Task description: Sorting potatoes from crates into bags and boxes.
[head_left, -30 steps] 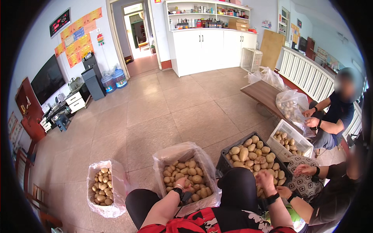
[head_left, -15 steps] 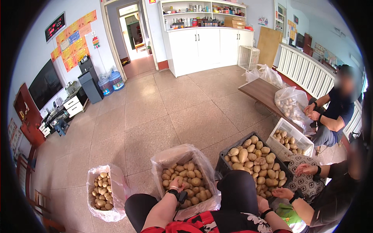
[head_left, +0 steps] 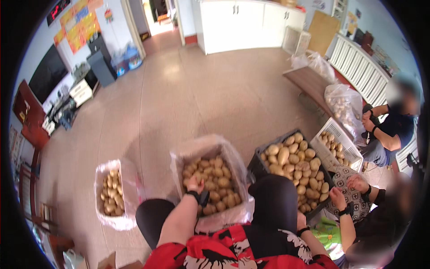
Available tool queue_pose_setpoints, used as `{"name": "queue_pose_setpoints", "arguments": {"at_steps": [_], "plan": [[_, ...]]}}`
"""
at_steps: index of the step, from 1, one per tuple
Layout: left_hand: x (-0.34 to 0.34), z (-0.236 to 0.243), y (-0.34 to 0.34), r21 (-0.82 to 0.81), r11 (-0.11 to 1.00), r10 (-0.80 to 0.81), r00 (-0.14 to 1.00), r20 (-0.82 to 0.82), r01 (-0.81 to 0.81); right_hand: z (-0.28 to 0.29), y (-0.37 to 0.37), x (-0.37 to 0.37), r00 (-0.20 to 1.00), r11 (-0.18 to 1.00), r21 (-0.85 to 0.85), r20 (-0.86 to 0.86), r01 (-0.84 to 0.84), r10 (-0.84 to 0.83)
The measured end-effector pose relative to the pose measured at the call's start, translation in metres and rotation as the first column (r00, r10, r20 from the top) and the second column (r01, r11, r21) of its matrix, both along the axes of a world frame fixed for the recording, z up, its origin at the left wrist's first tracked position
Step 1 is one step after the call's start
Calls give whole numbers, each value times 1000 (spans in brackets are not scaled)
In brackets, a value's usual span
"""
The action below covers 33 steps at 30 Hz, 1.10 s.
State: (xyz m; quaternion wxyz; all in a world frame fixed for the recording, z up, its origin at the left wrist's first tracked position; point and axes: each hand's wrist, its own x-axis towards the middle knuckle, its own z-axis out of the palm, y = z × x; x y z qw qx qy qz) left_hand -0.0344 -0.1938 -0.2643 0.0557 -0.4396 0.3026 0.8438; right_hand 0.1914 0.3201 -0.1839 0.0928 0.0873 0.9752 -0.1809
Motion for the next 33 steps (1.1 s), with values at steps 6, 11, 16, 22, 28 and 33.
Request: {"name": "queue_pose_setpoints", "arguments": {"at_steps": [6,11,16,22,28,33], "plan": [[7,-1,5,-168,980,-88,988,131,109,-14,11,7,993,998,-47,-115,-43,37],[10,8,8,-116,993,-9,979,205,33,-12,13,7,993,989,97,-16,-115,117],[6,9,10,-137,990,67,972,223,-37,-22,19,4,994,999,-11,102,45,-44],[10,15,6,-323,944,147,959,242,-63,-25,24,13,1000,998,-66,-8,15,-15],[24,7,-1,-395,917,182,944,276,-62,-26,25,15,999,994,-106,-47,13,-18],[43,7,-2,-645,682,-196,936,291,343,-31,27,16,996,988,-157,-84,8,-21]]}}
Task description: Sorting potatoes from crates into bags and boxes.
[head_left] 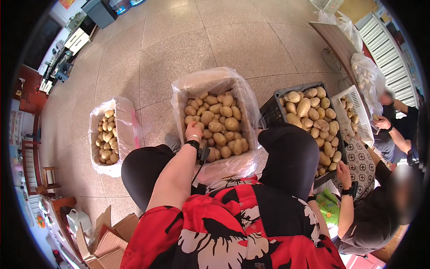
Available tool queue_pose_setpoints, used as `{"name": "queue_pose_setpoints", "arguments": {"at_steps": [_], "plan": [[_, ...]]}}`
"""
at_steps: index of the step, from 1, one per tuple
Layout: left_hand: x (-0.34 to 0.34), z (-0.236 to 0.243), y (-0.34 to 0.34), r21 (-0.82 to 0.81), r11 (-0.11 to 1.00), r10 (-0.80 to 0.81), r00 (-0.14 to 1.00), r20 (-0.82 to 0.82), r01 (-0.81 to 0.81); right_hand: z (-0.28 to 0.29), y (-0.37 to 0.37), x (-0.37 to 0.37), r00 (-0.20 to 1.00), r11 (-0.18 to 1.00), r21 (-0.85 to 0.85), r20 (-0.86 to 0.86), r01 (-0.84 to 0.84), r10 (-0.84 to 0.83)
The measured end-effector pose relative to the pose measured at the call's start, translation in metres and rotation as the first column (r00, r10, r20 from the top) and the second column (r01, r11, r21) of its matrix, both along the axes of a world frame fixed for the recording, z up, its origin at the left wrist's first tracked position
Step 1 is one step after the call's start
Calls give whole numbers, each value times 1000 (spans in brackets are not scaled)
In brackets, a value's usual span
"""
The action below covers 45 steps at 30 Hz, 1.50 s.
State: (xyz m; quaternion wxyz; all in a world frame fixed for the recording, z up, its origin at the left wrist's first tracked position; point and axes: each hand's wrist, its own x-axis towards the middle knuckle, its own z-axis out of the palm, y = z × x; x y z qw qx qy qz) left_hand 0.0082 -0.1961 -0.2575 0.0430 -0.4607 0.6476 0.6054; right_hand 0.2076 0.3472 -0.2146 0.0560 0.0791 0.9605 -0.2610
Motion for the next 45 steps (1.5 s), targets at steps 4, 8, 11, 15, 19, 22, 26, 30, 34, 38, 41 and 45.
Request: {"name": "queue_pose_setpoints", "arguments": {"at_steps": [4,8,11,15,19,22,26,30,34,38,41,45], "plan": [[1,19,6,-250,925,-252,954,161,286,-2,-1,0,999,999,-43,-34,14,-15],[4,37,20,-480,700,-351,840,415,530,1,-7,-3,997,999,-39,-72,-3,0],[6,42,24,-515,544,-392,744,542,662,10,-14,-8,995,994,68,35,88,-90],[3,39,15,-533,352,-446,639,627,769,26,-25,-13,999,995,97,29,17,-20],[3,30,13,-621,141,-478,603,639,771,42,-38,-19,989,989,147,137,25,-46],[2,27,11,-617,84,-579,542,609,782,55,-45,-23,974,982,173,200,70,-105],[7,27,12,-598,169,-592,566,574,784,67,-51,-26,948,979,181,283,98,-147],[9,31,17,-606,207,-547,604,580,768,67,-49,-28,974,978,201,209,48,-90],[4,39,20,-601,144,-572,562,598,786,64,-45,-25,979,977,204,180,57,-95],[3,37,16,-671,19,-690,495,527,741,63,-44,-22,997,982,176,24,70,-75],[0,24,7,-568,192,-670,530,520,801,62,-44,-20,995,986,147,56,79,-88],[-6,1,-1,-474,383,-791,547,275,793,61,-42,-21,994,989,131,71,73,-83]]}}
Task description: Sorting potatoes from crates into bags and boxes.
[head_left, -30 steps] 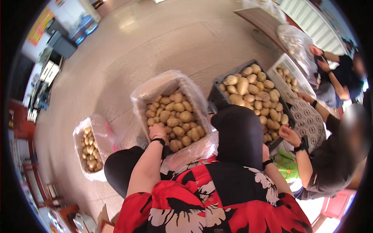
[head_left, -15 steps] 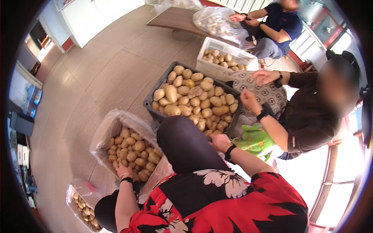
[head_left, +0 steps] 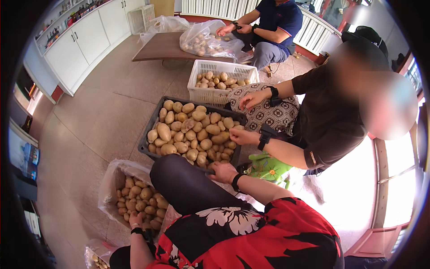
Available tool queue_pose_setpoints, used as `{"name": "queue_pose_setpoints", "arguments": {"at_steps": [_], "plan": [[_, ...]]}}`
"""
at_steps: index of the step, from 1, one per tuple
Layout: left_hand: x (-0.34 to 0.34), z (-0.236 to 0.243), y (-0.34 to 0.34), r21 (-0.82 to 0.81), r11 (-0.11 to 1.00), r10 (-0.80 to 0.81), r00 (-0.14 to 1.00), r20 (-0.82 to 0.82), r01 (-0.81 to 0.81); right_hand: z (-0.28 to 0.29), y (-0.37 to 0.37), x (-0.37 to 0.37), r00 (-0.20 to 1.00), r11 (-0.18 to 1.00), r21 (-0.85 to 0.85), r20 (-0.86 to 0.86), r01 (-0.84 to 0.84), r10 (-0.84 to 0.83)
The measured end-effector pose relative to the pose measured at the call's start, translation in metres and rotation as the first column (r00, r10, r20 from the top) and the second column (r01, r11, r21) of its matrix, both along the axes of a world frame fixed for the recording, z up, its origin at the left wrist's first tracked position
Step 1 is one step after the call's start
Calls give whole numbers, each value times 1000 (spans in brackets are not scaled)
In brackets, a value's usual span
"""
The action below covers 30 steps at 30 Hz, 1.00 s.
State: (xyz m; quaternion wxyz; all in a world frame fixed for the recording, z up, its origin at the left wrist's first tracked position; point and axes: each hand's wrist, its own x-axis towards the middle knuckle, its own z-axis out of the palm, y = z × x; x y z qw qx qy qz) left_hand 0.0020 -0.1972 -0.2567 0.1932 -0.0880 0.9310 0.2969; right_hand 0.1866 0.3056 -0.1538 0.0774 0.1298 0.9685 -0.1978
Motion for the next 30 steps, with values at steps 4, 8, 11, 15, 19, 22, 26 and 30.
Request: {"name": "queue_pose_setpoints", "arguments": {"at_steps": [4,8,11,15,19,22,26,30], "plan": [[3,-11,-6,150,989,-8,995,95,-7,0,0,0,998,1000,-8,59,-7,7],[4,-11,-2,-15,983,-181,979,92,184,0,0,2,999,1000,-30,50,3,-2],[8,0,8,-78,982,-166,980,106,174,-1,1,2,1000,999,-43,13,9,-8],[18,22,22,54,989,-146,982,122,140,-2,2,1,999,999,-49,50,6,-4],[16,25,26,60,988,-149,963,223,139,-2,1,2,999,996,-82,-24,-23,21],[15,12,19,30,982,-187,969,163,185,-4,2,-2,997,990,-142,-71,-9,-1],[17,-11,11,121,990,-96,971,218,70,-7,12,-17,976,932,-331,-101,148,-191],[19,-19,9,142,982,-143,979,145,122,-15,8,-27,954,942,-232,-122,242,-275]]}}
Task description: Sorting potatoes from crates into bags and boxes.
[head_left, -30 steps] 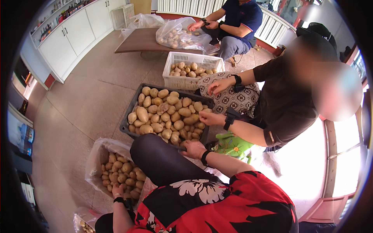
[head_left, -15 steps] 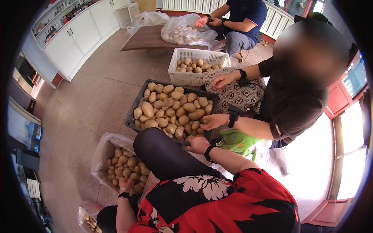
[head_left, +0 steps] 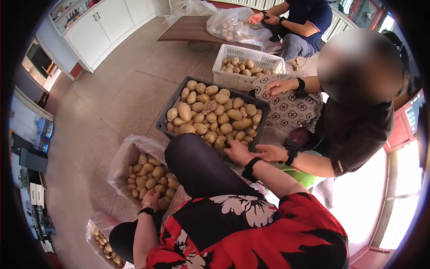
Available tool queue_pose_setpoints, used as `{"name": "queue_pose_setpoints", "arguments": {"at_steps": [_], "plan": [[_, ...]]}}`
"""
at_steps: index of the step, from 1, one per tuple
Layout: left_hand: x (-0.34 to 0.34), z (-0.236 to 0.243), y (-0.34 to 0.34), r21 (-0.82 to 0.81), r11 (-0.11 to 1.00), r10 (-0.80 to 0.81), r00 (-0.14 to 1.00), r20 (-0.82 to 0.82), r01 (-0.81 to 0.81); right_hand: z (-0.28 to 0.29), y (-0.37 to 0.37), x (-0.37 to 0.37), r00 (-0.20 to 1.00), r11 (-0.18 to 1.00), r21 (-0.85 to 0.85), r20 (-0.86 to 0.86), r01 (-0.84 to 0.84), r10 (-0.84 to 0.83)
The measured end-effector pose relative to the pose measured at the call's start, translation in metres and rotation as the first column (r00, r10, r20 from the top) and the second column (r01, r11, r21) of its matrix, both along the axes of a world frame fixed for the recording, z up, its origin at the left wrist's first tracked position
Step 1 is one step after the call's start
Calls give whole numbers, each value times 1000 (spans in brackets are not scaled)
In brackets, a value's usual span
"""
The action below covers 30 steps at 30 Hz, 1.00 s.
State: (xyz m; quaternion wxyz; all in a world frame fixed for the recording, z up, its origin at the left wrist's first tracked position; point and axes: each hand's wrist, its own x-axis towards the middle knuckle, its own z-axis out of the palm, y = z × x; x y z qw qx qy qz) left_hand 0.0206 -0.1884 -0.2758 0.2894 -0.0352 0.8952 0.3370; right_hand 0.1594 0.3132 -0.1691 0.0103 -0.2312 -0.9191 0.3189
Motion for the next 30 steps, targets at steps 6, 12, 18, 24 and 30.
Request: {"name": "queue_pose_setpoints", "arguments": {"at_steps": [6,12,18,24,30], "plan": [[3,23,20,0,1000,1,1000,17,-1,-5,-3,-3,999,998,56,43,-26,24],[14,53,39,-84,993,-86,996,0,86,6,20,-21,1000,955,296,-23,9,-2],[16,50,38,-108,986,-132,991,-22,129,-8,50,-42,988,831,553,78,65,-129],[15,45,34,-155,973,-179,984,-27,172,-22,59,-50,992,801,594,44,71,-121],[15,44,35,-132,972,-202,979,-33,196,-19,59,-56,981,773,632,115,46,-153]]}}
